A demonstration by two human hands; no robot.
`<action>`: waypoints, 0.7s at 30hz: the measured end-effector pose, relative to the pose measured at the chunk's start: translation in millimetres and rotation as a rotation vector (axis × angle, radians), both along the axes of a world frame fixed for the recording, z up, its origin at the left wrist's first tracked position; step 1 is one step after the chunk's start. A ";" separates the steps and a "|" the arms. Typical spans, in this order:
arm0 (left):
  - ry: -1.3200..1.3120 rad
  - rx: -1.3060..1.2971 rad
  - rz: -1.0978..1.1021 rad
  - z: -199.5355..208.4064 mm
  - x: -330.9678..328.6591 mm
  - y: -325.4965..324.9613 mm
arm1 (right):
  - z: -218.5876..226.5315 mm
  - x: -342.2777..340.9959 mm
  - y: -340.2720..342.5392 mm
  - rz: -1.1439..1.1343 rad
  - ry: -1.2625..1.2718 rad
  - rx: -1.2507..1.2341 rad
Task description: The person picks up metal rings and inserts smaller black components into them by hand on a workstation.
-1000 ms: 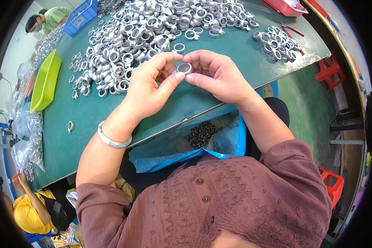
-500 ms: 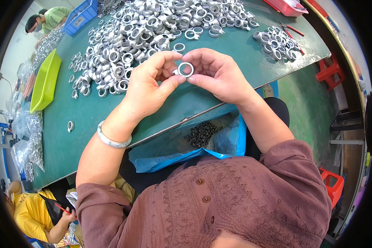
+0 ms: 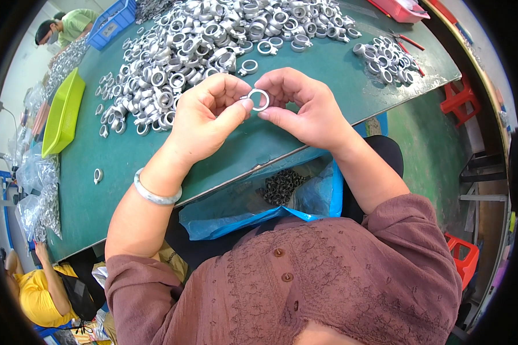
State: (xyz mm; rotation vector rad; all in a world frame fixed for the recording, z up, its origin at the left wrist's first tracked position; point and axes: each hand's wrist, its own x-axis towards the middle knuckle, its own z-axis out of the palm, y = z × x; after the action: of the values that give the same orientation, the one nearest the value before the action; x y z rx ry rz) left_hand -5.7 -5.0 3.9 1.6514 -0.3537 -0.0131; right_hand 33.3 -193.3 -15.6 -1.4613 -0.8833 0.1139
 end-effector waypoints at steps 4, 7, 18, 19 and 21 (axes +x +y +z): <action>0.033 0.008 0.037 1.2 -0.6 0.8 | 0.4 -1.9 2.7 -0.078 -0.155 -0.020; 0.045 -0.018 0.028 0.0 1.3 2.8 | 2.2 -3.8 3.2 -0.077 -0.160 0.008; 0.112 -0.132 -0.024 1.3 2.0 4.3 | 1.1 -1.9 -2.0 -0.012 -0.081 -0.015; 0.107 -0.134 -0.030 2.3 1.3 3.6 | 0.9 -1.9 -2.3 -0.012 -0.078 -0.011; 0.103 -0.135 -0.036 3.3 0.5 3.2 | 2.2 -3.0 -2.7 -0.011 -0.070 -0.008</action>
State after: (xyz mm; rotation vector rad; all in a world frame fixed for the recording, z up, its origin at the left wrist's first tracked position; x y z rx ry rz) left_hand -5.1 -1.8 7.2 1.5045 -0.2989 -0.0986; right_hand 30.3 -196.1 -13.4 -1.4847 -0.9324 0.0588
